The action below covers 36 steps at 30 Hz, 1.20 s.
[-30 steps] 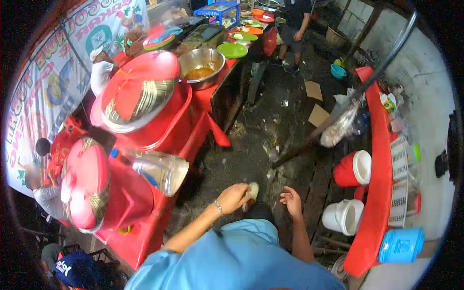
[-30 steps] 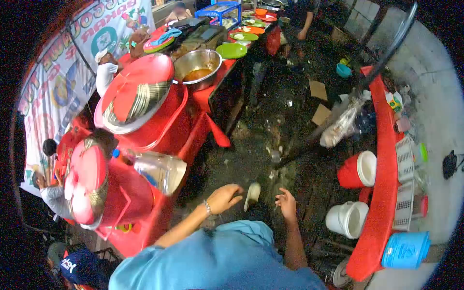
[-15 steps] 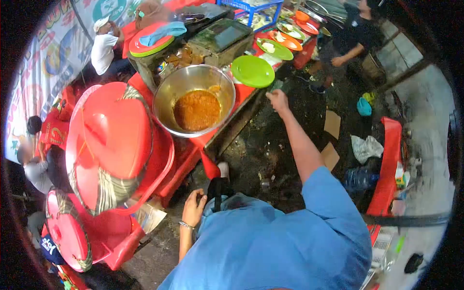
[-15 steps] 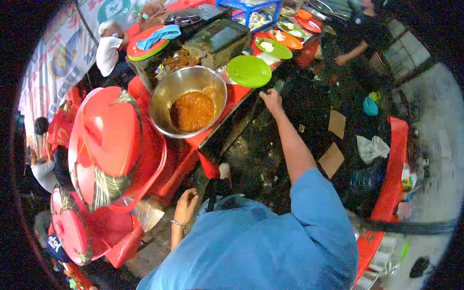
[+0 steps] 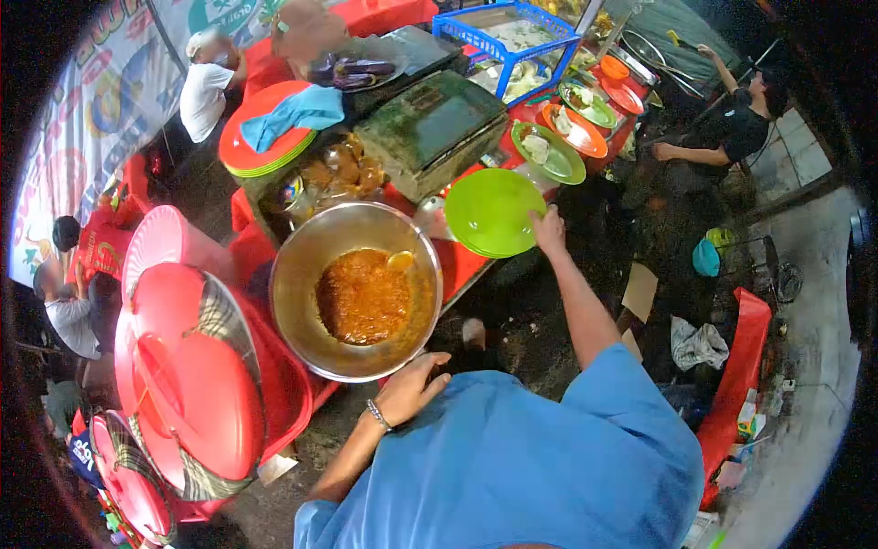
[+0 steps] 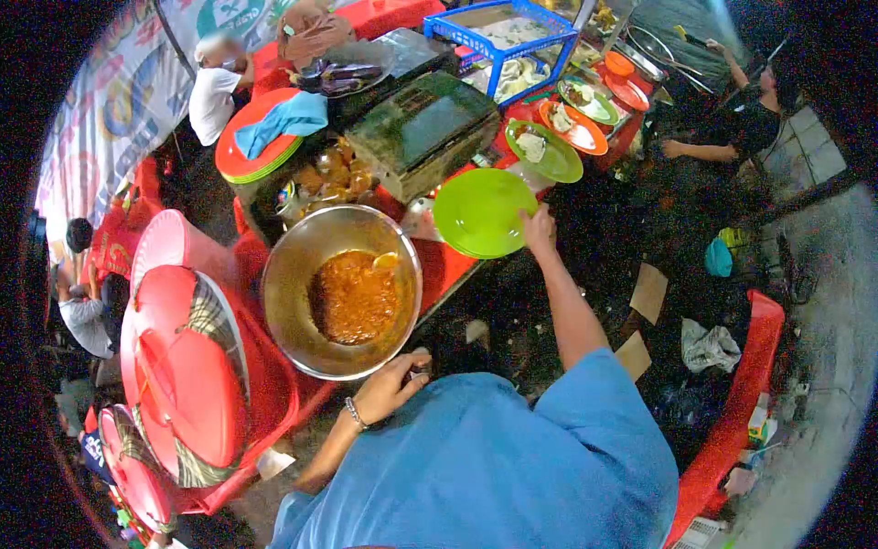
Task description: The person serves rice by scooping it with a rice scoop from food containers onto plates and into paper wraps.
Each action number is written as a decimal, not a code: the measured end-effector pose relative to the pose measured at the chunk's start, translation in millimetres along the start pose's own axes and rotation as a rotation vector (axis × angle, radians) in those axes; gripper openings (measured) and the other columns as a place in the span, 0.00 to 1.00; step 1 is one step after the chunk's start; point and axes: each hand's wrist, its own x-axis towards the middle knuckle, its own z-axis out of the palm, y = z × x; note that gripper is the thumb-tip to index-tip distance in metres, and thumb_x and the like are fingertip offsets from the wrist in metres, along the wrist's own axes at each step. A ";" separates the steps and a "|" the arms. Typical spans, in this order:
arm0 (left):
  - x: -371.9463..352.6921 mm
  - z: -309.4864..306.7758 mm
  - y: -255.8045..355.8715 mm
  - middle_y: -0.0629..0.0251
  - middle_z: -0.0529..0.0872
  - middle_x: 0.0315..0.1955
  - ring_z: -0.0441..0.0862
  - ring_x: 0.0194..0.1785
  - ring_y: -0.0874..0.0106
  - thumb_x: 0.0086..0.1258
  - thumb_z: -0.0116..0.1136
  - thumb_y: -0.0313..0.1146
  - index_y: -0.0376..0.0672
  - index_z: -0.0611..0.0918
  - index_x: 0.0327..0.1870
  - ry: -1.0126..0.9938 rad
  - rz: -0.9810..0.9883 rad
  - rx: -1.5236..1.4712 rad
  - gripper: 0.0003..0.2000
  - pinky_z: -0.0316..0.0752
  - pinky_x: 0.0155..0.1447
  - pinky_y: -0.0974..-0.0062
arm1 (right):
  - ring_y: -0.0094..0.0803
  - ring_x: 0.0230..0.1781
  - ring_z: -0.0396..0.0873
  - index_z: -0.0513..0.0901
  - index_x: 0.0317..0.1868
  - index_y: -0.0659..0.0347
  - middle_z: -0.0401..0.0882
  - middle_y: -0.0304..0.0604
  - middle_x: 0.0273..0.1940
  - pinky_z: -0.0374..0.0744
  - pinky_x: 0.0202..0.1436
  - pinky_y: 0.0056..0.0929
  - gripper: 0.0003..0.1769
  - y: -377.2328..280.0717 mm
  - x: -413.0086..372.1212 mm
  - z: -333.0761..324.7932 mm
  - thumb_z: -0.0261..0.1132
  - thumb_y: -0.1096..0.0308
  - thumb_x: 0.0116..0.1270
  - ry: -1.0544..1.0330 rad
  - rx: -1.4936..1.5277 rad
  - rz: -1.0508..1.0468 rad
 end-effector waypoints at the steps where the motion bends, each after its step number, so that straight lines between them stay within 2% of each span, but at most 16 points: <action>1: 8.3 5.1 14.0 0.52 0.81 0.48 0.78 0.53 0.55 0.70 0.55 0.38 0.39 0.73 0.57 0.028 0.025 0.034 0.18 0.73 0.56 0.62 | 0.59 0.47 0.77 0.70 0.49 0.68 0.78 0.62 0.45 0.75 0.50 0.50 0.27 -21.7 -8.1 -18.4 0.66 0.53 0.62 -0.087 -0.063 0.128; 2: 17.7 13.2 21.9 0.53 0.80 0.49 0.78 0.53 0.55 0.70 0.55 0.38 0.39 0.73 0.57 0.069 0.071 0.140 0.18 0.73 0.56 0.62 | 0.59 0.47 0.77 0.70 0.49 0.68 0.78 0.62 0.45 0.75 0.50 0.50 0.27 -25.2 -8.3 -24.5 0.66 0.53 0.62 -0.092 -0.067 0.114; 5: 44.4 26.7 48.8 0.53 0.80 0.49 0.78 0.53 0.55 0.69 0.55 0.38 0.39 0.74 0.57 0.166 0.080 0.302 0.18 0.73 0.57 0.62 | 0.56 0.43 0.75 0.72 0.44 0.67 0.78 0.56 0.40 0.74 0.51 0.47 0.20 -31.1 0.9 -42.5 0.64 0.59 0.64 0.347 -0.239 -0.306; 7: 61.5 31.5 62.9 0.51 0.78 0.53 0.76 0.58 0.58 0.69 0.57 0.37 0.40 0.74 0.58 0.109 -0.106 -0.003 0.19 0.72 0.62 0.66 | 0.46 0.45 0.76 0.71 0.44 0.69 0.77 0.53 0.41 0.73 0.51 0.35 0.17 -39.1 9.4 -63.5 0.63 0.63 0.67 0.126 0.355 -0.154; 9: 83.7 33.7 85.6 0.54 0.78 0.52 0.76 0.58 0.61 0.68 0.58 0.33 0.39 0.74 0.58 0.178 -0.127 -0.153 0.18 0.71 0.63 0.66 | 0.36 0.44 0.76 0.71 0.46 0.69 0.76 0.47 0.43 0.71 0.52 0.31 0.13 -49.5 6.1 -87.3 0.61 0.67 0.69 0.161 0.752 -0.177; 11: 106.4 22.0 113.4 0.49 0.77 0.54 0.74 0.60 0.57 0.67 0.59 0.32 0.38 0.70 0.61 0.441 0.008 -0.192 0.23 0.69 0.63 0.64 | 0.27 0.43 0.74 0.71 0.47 0.66 0.75 0.39 0.42 0.72 0.50 0.26 0.11 -50.0 1.6 -121.5 0.59 0.69 0.71 0.210 0.805 -0.173; 13: 128.1 18.2 118.4 0.48 0.72 0.59 0.71 0.64 0.56 0.64 0.62 0.31 0.36 0.65 0.66 0.824 0.059 -0.066 0.30 0.65 0.67 0.64 | 0.23 0.41 0.73 0.69 0.48 0.64 0.73 0.38 0.41 0.72 0.49 0.25 0.11 -54.4 -9.6 -147.8 0.59 0.69 0.71 0.085 1.178 -0.124; 15: 142.4 7.7 137.9 0.49 0.68 0.64 0.67 0.67 0.57 0.64 0.63 0.32 0.34 0.60 0.69 0.966 0.184 -0.634 0.34 0.61 0.70 0.65 | 0.22 0.41 0.70 0.68 0.49 0.65 0.72 0.38 0.43 0.71 0.49 0.25 0.11 -59.1 -30.0 -165.2 0.58 0.70 0.71 -0.103 1.271 -0.262; 16: 138.4 1.7 136.1 0.55 0.70 0.63 0.67 0.67 0.64 0.65 0.62 0.32 0.36 0.59 0.70 0.957 0.190 -0.624 0.34 0.60 0.70 0.69 | 0.24 0.43 0.70 0.69 0.48 0.64 0.72 0.39 0.43 0.71 0.51 0.27 0.10 -70.0 -46.7 -167.7 0.57 0.69 0.72 -0.177 1.275 -0.343; 19: 81.4 -3.2 145.6 0.66 0.81 0.43 0.76 0.46 0.76 0.69 0.58 0.35 0.31 0.77 0.55 1.002 -0.213 -0.555 0.18 0.70 0.52 0.76 | 0.27 0.49 0.70 0.72 0.50 0.64 0.73 0.43 0.49 0.68 0.53 0.27 0.15 -88.5 -80.9 -158.0 0.52 0.60 0.76 -0.371 1.084 -0.475; 21: 30.1 -0.6 130.4 0.65 0.81 0.37 0.75 0.40 0.77 0.68 0.60 0.34 0.29 0.80 0.43 1.107 -0.138 -0.394 0.13 0.70 0.45 0.78 | 0.29 0.47 0.75 0.71 0.56 0.65 0.77 0.46 0.48 0.73 0.51 0.27 0.34 -101.5 -74.0 -132.0 0.40 0.39 0.75 -0.733 1.394 -0.299; 24: -71.3 6.1 128.3 0.65 0.78 0.32 0.74 0.36 0.76 0.66 0.61 0.33 0.29 0.80 0.38 1.129 -0.213 -0.390 0.12 0.68 0.40 0.78 | 0.29 0.37 0.78 0.69 0.60 0.64 0.80 0.49 0.44 0.79 0.35 0.26 0.33 -185.5 -85.8 -133.9 0.45 0.41 0.74 -0.883 1.268 -0.620; 29: -237.6 77.5 113.9 0.72 0.70 0.24 0.66 0.30 0.80 0.69 0.58 0.40 0.33 0.77 0.31 1.284 -0.551 -0.372 0.16 0.63 0.35 0.78 | 0.37 0.41 0.79 0.77 0.54 0.64 0.80 0.51 0.42 0.79 0.45 0.34 0.21 -374.8 -201.8 -130.2 0.62 0.57 0.68 -0.802 0.770 -1.434; 31: -289.7 110.3 101.1 0.73 0.67 0.24 0.63 0.30 0.81 0.70 0.57 0.45 0.35 0.76 0.30 1.367 -0.710 -0.330 0.19 0.59 0.34 0.78 | 0.45 0.44 0.79 0.77 0.54 0.63 0.79 0.55 0.44 0.77 0.50 0.40 0.24 -455.5 -251.9 -88.8 0.61 0.52 0.66 -0.370 0.743 -1.658; 33: -333.1 140.2 80.6 0.75 0.72 0.25 0.66 0.33 0.81 0.71 0.56 0.45 0.32 0.79 0.35 1.512 -0.804 -0.390 0.19 0.62 0.36 0.79 | 0.53 0.48 0.79 0.75 0.52 0.66 0.79 0.61 0.45 0.77 0.50 0.47 0.31 -533.6 -297.6 -49.8 0.59 0.44 0.65 -0.264 0.386 -1.692; 36: -385.2 162.5 53.9 0.74 0.79 0.30 0.71 0.35 0.81 0.72 0.55 0.45 0.30 0.81 0.42 1.638 -0.828 -0.497 0.20 0.67 0.40 0.80 | 0.53 0.44 0.81 0.74 0.47 0.66 0.81 0.61 0.40 0.78 0.45 0.49 0.30 -598.4 -355.0 -17.1 0.59 0.43 0.63 -0.466 0.102 -1.593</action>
